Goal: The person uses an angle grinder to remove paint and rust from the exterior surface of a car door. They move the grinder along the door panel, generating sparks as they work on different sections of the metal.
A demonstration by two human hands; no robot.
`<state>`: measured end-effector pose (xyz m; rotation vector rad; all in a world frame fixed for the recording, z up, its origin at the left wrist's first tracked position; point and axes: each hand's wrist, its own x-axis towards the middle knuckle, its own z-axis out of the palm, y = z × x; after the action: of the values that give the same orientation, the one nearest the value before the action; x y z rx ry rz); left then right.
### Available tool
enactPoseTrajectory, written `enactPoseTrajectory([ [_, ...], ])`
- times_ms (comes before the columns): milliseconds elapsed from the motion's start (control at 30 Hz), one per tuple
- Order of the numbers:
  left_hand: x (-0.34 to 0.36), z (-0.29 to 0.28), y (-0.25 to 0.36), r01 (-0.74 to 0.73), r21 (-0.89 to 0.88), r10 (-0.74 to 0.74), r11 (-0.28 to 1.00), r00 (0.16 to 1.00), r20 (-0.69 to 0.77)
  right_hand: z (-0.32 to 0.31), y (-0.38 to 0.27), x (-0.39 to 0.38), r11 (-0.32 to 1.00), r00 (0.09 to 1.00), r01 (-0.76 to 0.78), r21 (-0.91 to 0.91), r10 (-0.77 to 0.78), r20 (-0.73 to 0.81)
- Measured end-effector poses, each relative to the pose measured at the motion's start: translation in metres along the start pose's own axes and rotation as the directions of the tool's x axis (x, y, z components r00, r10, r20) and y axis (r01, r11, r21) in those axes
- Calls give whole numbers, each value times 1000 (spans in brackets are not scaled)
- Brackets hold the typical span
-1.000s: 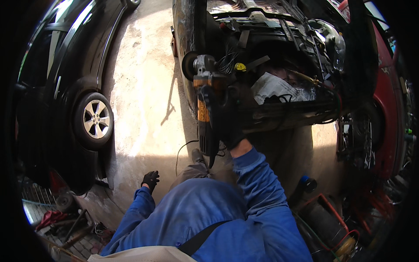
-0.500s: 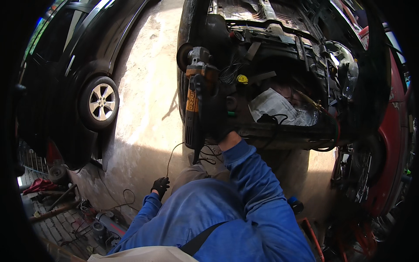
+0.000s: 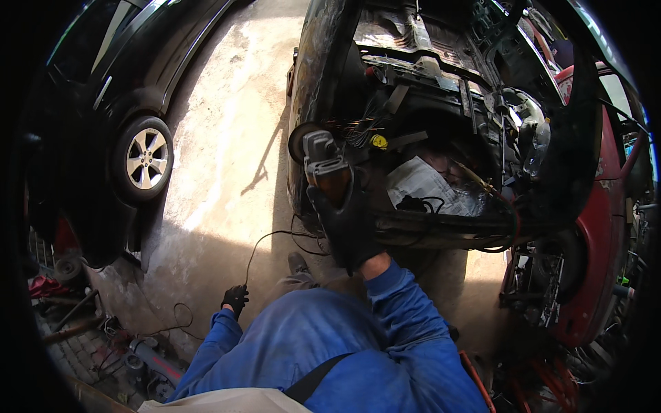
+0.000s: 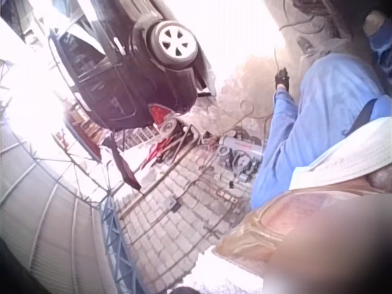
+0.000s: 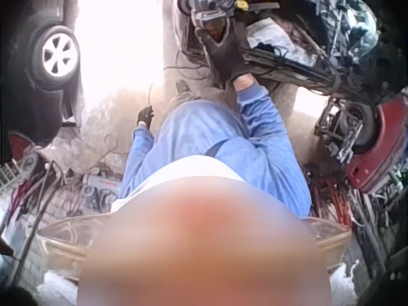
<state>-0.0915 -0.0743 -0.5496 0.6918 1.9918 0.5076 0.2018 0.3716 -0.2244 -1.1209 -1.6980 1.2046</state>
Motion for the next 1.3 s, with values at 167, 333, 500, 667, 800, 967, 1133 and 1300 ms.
enactPoseTrajectory([
  [167, -7, 3, 26, 386, -237, -397, 892, 918, 2, -7, -17, 65, 995, 997, 69, 72, -67, -38],
  [333, -17, 2, 33, 374, -251, -371, 893, 927, 63, -7, -30, 117, 969, 962, 239, 67, -226, -154],
  [500, -14, 3, -2, 268, -197, -256, 943, 963, 84, -4, -20, 123, 955, 970, 228, 188, -205, -130],
  [667, -1, -6, -18, 188, -97, -176, 977, 977, 121, -1, -14, 66, 944, 997, -28, 327, 48, -53],
  [800, 32, -31, -8, 310, -68, -295, 948, 941, 166, -2, -15, 17, 893, 967, -221, 391, 253, -32],
  [967, 68, -78, 29, 160, -70, -152, 985, 983, 101, 5, -23, -7, 796, 931, -219, 564, 343, -122],
  [1133, 52, -114, 148, -56, -292, 46, 955, 998, -39, -1, -53, -2, 853, 953, -77, 516, 215, -212],
  [1300, -1, -99, 273, -298, -361, 309, 884, 951, -29, -20, -51, -9, 824, 971, -82, 561, 194, -142],
])
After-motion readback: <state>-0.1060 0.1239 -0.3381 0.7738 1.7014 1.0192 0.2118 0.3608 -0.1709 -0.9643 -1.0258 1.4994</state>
